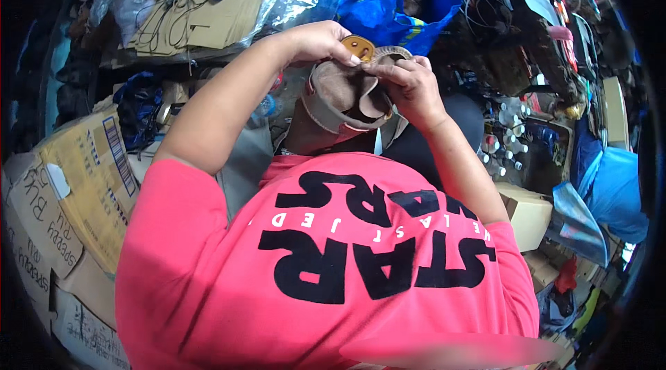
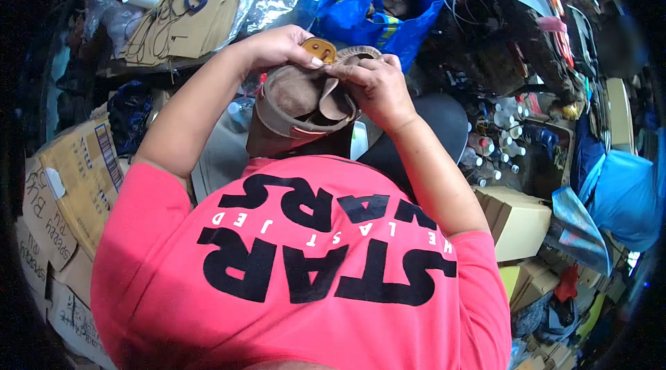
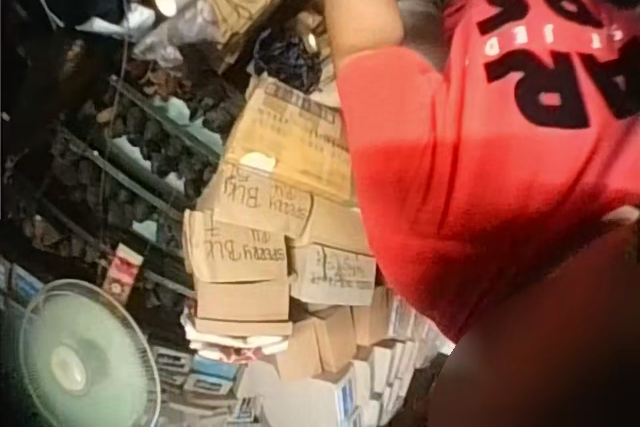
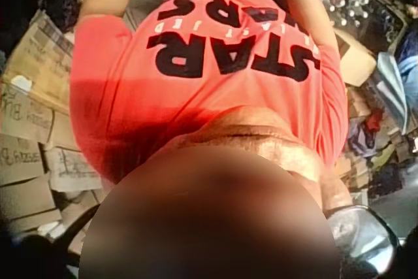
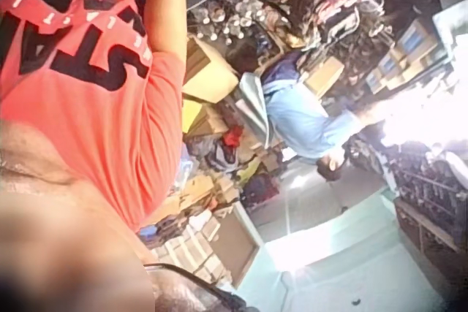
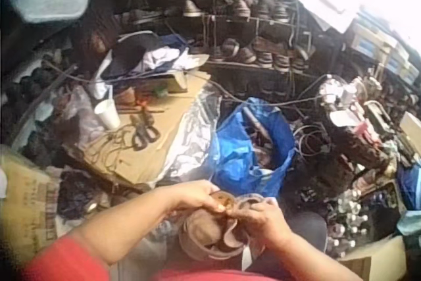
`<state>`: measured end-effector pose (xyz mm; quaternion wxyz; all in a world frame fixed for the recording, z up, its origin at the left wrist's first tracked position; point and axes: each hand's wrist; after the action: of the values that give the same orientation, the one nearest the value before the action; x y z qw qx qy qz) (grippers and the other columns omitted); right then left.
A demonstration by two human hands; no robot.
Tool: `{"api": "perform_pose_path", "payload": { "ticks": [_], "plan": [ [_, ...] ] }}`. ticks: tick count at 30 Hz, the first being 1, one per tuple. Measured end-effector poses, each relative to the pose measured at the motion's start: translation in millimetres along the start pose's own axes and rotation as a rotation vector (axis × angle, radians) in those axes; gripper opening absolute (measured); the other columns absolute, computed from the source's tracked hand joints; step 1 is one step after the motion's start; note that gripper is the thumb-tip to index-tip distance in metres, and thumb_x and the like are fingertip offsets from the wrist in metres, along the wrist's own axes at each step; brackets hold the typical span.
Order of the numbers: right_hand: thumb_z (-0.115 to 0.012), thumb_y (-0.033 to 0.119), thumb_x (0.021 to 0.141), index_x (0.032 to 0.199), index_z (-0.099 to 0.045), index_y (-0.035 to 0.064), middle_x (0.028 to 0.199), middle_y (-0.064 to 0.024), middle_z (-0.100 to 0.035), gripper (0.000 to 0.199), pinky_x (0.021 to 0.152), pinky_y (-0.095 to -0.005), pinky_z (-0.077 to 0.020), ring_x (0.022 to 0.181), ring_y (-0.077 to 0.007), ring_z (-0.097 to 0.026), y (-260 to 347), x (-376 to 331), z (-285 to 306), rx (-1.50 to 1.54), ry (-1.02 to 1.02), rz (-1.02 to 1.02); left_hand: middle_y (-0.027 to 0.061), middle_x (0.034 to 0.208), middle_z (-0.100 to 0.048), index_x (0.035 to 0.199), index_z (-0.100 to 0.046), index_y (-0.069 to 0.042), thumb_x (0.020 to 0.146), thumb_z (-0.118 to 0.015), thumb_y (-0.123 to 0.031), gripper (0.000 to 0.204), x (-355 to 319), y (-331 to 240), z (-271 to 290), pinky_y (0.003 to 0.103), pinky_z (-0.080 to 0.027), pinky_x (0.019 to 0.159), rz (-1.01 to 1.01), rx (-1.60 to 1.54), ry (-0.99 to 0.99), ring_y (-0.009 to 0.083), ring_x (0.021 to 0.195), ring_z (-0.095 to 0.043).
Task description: Stitching the leather components of a shoe by hand.
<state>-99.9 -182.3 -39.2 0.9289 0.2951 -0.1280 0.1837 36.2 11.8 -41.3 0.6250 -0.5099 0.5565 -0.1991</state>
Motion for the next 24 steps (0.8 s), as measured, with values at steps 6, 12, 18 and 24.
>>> {"api": "perform_pose_path", "payload": {
  "ticks": [6, 12, 18, 24],
  "plan": [
    [-0.066, 0.008, 0.074, 0.099, -0.070, 0.0268, 0.075, 0.0036, -0.062, 0.032, 0.074, -0.0320, -0.0355, 0.076, -0.0168, -0.059, -6.0, -1.1, -6.8, 0.049, 0.007, 0.000, 0.0049, 0.092, -0.068, 0.102, -0.065, 0.002, 0.077, -0.069, -0.007, 0.027, 3.3, 8.5, 1.4, 0.025, -0.049, 0.079, -0.002, -0.097, 0.013, 0.0104, 0.081, -0.063],
    [-0.067, 0.008, 0.073, 0.094, -0.071, 0.0264, 0.075, 0.0027, -0.062, 0.029, 0.075, -0.0317, -0.0360, 0.075, -0.0176, -0.059, -4.8, -2.6, -8.2, 0.063, -0.015, -0.052, 0.0054, 0.087, -0.068, 0.097, -0.067, 0.000, 0.074, -0.070, -0.005, 0.024, 8.6, 11.7, -2.8, 0.026, -0.050, 0.073, 0.041, -0.167, -0.035, 0.0113, 0.076, -0.063],
    [-0.067, 0.010, 0.077, 0.093, -0.071, 0.0228, 0.072, 0.0012, -0.061, 0.021, 0.075, -0.0312, -0.0373, 0.071, -0.0177, -0.058, -5.1, -7.8, -13.7, 0.134, -0.069, -0.075, 0.0034, 0.085, -0.067, 0.095, -0.067, 0.002, 0.072, -0.069, -0.007, 0.025, 4.6, -0.5, -11.1, 0.024, -0.048, 0.075, -0.027, 0.173, -0.111, 0.0090, 0.076, -0.060],
    [-0.069, 0.014, 0.077, 0.093, -0.069, 0.0167, 0.070, -0.0032, -0.064, 0.017, 0.076, -0.0306, -0.0392, 0.068, -0.0192, -0.060, 13.1, -4.8, 5.3, 0.171, 0.049, -0.430, 0.0017, 0.082, -0.067, 0.093, -0.068, 0.000, 0.072, -0.071, -0.015, 0.026, 0.4, -2.9, -19.0, 0.026, -0.048, 0.073, -0.010, 0.397, -0.243, 0.0085, 0.074, -0.059]
  ]
}}
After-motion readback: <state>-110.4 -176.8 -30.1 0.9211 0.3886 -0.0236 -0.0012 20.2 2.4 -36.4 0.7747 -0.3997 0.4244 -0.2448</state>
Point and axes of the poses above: each hand's wrist, its own x-axis towards the middle knuckle, its own z-axis out of the back of the hand, y = z × x
